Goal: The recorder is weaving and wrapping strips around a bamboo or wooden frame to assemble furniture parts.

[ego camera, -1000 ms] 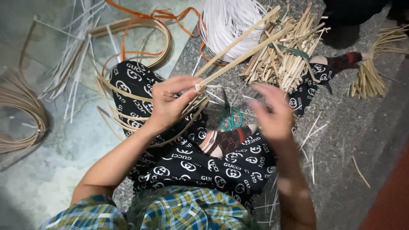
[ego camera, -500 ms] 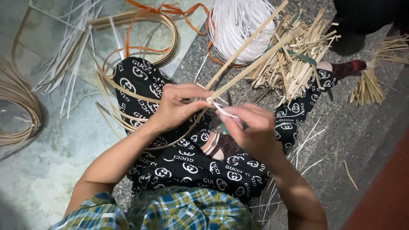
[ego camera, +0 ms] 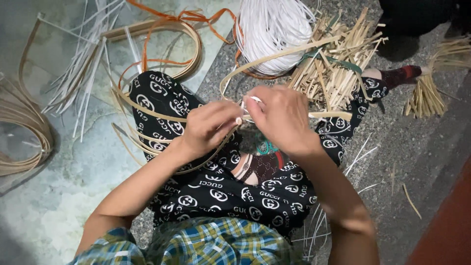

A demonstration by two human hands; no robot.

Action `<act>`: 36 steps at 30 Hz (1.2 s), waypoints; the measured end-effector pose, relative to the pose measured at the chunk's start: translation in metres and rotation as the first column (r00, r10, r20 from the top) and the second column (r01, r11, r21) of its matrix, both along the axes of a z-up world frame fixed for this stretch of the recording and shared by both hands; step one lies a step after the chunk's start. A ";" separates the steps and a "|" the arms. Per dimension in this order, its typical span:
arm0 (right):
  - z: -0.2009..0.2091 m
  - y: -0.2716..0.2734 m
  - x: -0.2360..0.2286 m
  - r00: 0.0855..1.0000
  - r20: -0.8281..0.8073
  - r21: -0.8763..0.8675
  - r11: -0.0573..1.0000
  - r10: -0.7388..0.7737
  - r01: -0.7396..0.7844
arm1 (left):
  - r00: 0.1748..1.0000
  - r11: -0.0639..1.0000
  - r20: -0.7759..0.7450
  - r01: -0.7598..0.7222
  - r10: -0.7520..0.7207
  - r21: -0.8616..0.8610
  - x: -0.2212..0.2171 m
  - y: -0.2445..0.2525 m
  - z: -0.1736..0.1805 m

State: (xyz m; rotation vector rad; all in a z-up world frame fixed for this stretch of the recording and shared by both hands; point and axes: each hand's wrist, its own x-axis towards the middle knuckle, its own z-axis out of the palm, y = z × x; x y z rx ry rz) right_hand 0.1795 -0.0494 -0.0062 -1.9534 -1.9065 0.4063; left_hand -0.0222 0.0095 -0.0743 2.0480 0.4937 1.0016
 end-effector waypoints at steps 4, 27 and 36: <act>0.013 -0.012 0.047 0.995 -0.067 0.113 0.991 -0.070 0.077 | 0.997 0.997 -0.070 0.036 -0.031 0.069 -0.002 0.002 0.009; 0.012 -0.007 0.004 0.985 -0.017 0.382 0.911 0.172 -0.153 | 0.966 0.946 -0.131 0.180 -0.222 -0.271 -0.001 0.019 0.029; -0.002 -0.016 0.003 0.997 -0.082 0.239 0.971 -0.003 0.023 | 0.983 0.983 -0.026 0.182 -0.182 -0.007 0.004 0.011 0.013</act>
